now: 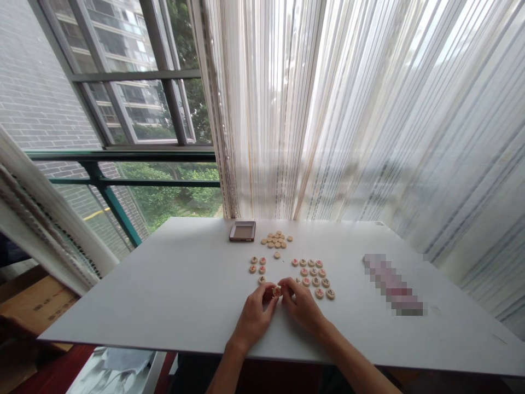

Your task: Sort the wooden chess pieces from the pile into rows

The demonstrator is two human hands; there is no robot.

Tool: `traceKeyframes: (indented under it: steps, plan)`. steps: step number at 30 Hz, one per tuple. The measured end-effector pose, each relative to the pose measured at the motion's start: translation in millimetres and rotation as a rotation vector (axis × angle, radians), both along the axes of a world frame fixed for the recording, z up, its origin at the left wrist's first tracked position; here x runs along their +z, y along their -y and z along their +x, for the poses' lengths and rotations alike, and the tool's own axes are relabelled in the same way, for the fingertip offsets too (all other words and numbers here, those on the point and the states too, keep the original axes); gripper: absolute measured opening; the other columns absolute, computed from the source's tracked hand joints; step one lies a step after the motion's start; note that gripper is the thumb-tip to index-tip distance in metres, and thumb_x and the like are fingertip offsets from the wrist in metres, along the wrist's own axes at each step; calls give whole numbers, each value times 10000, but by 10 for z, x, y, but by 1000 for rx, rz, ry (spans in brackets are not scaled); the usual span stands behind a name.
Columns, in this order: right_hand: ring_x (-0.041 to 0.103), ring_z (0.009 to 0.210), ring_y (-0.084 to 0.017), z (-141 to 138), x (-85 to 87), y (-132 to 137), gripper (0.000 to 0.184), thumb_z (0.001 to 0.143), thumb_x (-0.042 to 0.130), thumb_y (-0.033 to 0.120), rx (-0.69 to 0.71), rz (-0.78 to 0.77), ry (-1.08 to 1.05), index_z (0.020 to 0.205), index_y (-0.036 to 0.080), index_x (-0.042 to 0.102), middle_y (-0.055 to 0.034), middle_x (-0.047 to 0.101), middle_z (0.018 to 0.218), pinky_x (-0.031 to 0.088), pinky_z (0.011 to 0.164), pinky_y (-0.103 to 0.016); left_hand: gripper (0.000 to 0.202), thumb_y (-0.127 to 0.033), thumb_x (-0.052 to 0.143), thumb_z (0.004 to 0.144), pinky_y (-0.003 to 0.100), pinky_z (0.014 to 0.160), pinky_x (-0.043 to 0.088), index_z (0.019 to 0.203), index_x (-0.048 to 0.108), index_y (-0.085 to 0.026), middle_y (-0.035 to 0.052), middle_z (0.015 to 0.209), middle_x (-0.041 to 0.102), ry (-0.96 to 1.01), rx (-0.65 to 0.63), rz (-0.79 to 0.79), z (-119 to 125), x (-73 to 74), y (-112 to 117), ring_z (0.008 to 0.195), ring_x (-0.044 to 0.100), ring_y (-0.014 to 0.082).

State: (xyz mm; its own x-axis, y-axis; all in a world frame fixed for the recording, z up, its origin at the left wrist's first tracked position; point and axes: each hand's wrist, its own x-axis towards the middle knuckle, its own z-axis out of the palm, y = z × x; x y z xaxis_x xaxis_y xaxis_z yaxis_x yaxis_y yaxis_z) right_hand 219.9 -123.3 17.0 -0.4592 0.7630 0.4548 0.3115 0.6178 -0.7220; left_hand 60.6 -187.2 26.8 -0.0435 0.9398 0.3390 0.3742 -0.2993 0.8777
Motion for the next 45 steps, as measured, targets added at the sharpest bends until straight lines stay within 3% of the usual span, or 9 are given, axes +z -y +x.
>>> traceKeyframes:
  steps: [7, 16, 27, 34, 45]
  plan:
    - [616, 707, -148, -9, 67, 40, 206, 911, 497, 149, 76, 42, 0, 1076, 223, 595, -24, 684, 872, 493, 685, -274, 319, -342, 550, 917, 326, 850, 557, 1197, 606, -201, 82, 1012, 732, 72, 28, -20, -12, 4, -24, 936, 698, 219]
    - [621, 712, -139, -26, -50, -12, 268, 849, 558, 99, 81, 51, -17, 1083, 226, 589, -35, 673, 942, 523, 675, -270, 338, -350, 573, 909, 317, 847, 566, 1208, 627, -204, 88, 1032, 742, 90, 6, -36, -31, -13, -30, 945, 711, 227]
    - [613, 713, -138, -11, -32, 57, 275, 818, 563, 64, 104, 206, 158, 1036, 232, 566, -12, 616, 874, 481, 658, -241, 303, -453, 664, 840, 274, 693, 565, 952, 683, -172, 69, 851, 754, 163, 24, -61, -29, -4, -23, 747, 716, 205]
    - [613, 712, -144, -6, -64, 50, 252, 830, 572, 100, 99, 233, 200, 1041, 235, 548, -10, 613, 858, 465, 655, -246, 313, -455, 686, 828, 272, 677, 564, 949, 682, -166, 80, 857, 761, 232, -5, -102, -44, -49, -38, 764, 727, 220]
    - [588, 728, -147, -27, -27, 62, 164, 856, 578, 120, 60, 193, 214, 983, 217, 543, -14, 594, 881, 464, 662, -242, 341, -445, 505, 948, 271, 745, 558, 1043, 690, -176, 82, 934, 760, 154, -17, -76, -27, 0, -33, 815, 720, 205]
